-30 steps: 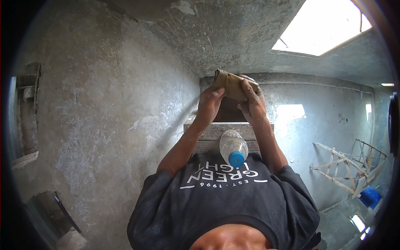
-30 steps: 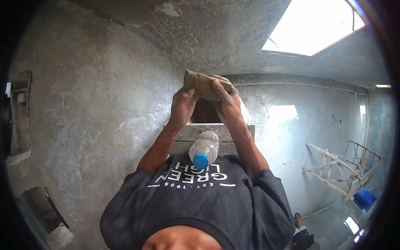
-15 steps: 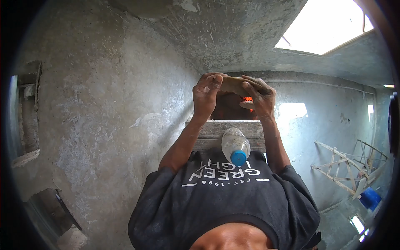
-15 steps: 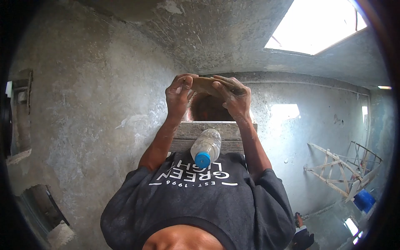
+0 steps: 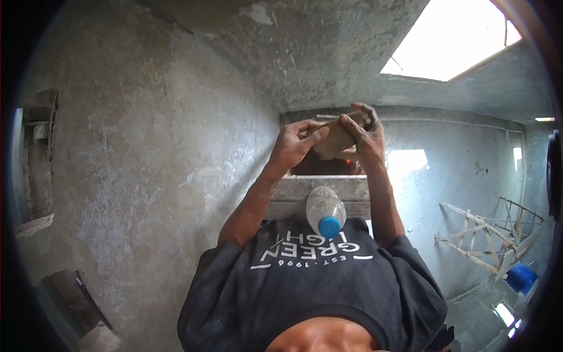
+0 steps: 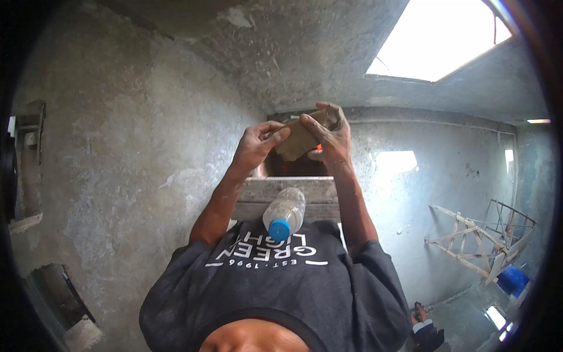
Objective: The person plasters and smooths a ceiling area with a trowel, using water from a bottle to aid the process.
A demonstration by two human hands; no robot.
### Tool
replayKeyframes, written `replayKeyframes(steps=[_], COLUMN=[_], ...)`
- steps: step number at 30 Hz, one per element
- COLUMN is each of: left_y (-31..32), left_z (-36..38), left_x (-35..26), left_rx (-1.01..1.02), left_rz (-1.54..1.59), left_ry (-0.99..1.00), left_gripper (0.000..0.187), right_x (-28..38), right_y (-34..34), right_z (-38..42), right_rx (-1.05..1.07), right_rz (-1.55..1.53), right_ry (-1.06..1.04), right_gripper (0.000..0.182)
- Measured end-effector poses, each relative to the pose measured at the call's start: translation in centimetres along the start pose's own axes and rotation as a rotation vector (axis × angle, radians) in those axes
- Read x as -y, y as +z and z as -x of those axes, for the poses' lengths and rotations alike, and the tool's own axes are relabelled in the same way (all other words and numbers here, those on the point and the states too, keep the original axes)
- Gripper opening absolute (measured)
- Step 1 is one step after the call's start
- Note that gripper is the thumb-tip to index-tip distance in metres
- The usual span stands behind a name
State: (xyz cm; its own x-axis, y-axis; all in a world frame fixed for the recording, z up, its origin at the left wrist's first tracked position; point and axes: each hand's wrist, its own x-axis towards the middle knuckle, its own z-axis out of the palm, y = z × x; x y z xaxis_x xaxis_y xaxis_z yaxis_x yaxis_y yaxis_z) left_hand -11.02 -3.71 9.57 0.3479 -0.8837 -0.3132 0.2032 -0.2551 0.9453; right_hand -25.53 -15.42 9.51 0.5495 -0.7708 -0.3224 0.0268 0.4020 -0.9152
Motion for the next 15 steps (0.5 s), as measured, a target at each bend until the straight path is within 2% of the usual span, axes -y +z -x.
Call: replayKeyframes(steps=[1,2,3,4,5,6,7,9,11,13,14,15], left_y=[0.6,0.7,1.5,1.6,1.7,2.1,1.6,0.5,-1.7,-3.4,-3.4,-3.4], left_z=[-0.2,-0.6,-0.3,-0.7,-1.2,-1.1,-0.8,0.1,2.4,4.8,6.1,7.2], left_x=[0.0,1.2,1.0,2.0,3.2,3.5,2.9,3.4,3.0,4.0,4.2,4.8], left_rx=[-0.081,-0.132,-0.171,-0.159,-0.143,-0.157,-0.093,-0.041,0.102,0.124,0.098,0.141], left_rz=[-0.026,0.012,0.061,0.058,0.050,0.054,-0.046,-0.031,-0.006,-0.034,-0.009,-0.030], left_ry=[0.084,0.098,0.148,0.050,0.089,0.112,0.055,0.156,0.252,0.411,0.395,0.416], left_gripper=[0.029,0.025,0.023,0.031,0.030,0.028,0.031,0.047,0.070,0.101,0.121,0.124], right_x=[-0.6,-2.0,-2.0,-2.9,-4.3,-6.5,-5.8,-6.3,-6.7,-6.1,-6.1,-8.7], right_y=[-0.2,-0.8,-0.3,-0.3,-0.2,-0.7,-0.3,-1.0,-2.4,-3.7,-4.2,-5.5], right_z=[-0.6,-1.2,-0.9,-0.9,-1.1,-2.0,-1.5,-2.0,-3.0,-3.2,-3.2,-4.2], right_rx=[-0.033,0.111,0.048,0.135,0.225,0.230,0.116,0.070,-0.033,-0.121,-0.204,-0.171], right_rz=[-0.169,-0.544,-0.687,-0.761,-0.817,-0.819,-0.751,-0.703,-0.593,-0.546,-0.488,-0.537], right_ry=[0.084,0.226,0.332,0.315,0.319,0.393,0.348,0.334,0.356,0.399,0.465,0.425], right_gripper=[0.045,0.043,0.040,0.038,0.039,0.038,0.035,0.039,0.047,0.046,0.046,0.052])
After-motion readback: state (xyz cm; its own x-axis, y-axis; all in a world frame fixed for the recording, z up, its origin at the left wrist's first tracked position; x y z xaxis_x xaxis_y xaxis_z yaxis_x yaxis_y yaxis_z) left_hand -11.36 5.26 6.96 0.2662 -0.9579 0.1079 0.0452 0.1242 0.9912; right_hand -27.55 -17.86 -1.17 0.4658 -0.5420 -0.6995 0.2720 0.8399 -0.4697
